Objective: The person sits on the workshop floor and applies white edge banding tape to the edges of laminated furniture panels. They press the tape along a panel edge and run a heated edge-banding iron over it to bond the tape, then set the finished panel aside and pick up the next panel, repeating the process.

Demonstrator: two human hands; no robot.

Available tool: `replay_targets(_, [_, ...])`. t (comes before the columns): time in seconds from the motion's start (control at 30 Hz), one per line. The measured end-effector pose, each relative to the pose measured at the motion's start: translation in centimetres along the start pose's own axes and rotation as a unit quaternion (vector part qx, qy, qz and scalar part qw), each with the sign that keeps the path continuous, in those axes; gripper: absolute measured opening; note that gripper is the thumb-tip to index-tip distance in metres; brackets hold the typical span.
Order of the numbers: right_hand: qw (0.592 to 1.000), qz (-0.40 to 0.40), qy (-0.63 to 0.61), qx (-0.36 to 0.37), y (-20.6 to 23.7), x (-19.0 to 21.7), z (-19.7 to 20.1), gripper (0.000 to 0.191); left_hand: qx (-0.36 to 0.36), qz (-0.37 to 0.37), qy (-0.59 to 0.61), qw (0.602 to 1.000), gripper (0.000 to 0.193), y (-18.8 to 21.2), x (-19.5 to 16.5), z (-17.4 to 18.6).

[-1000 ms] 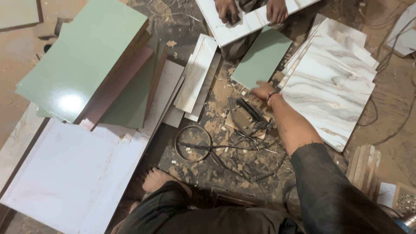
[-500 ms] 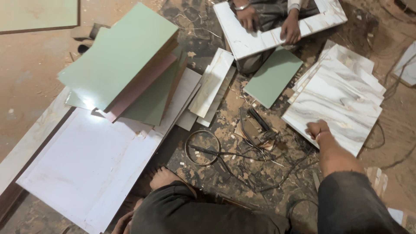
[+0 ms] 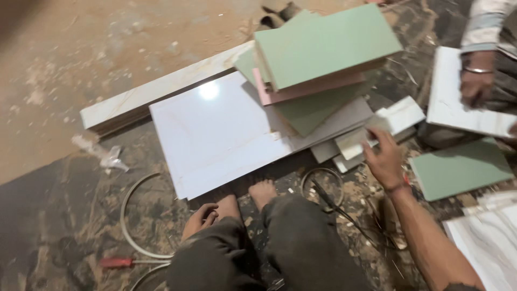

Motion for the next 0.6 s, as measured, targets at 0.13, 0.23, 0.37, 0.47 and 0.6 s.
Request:
replay_targets(0.13, [0.966, 0.196, 0.165, 0.026, -12.4, 10.6, -6.0, 0.07, -0.08, -0.018, -0.048, 0.995, 0.034, -0.2, 2.3, 3.5])
replay_targets(0.23, [0.916, 0.281, 0.278, 0.075, -18.2, 14.7, -10.9, 0.095, -0.203, -0.099, -0.078, 0.971, 0.032, -0.6, 3.2, 8.1])
replay_targets(0.37, [0.898, 0.291, 0.319, 0.087, -18.9, 16.8, -15.7, 0.071, -0.269, -0.054, -0.138, 0.952, 0.032, -2.5, 5.4, 13.7])
replay_targets(0.47, [0.891, 0.313, 0.318, 0.091, -17.3, 18.2, -17.5, 0.06, -0.3, -0.028, -0.205, 0.931, 0.031, -5.6, 6.1, 17.9])
replay_targets(0.6, [0.875, 0.366, 0.3, 0.098, -13.6, 21.1, -20.1, 0.049, -0.283, -0.006, -0.235, 0.93, 0.038, -10.4, 8.3, 21.8])
Point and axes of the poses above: each hand's wrist, its own y-axis away from the middle knuckle, its own z-axis out of the back of the hand, x = y × z, the point moved 8 cm from there along -y, towards the middle knuckle, and after that the axes turned 1 degree about -x, right-handed, at the moved point
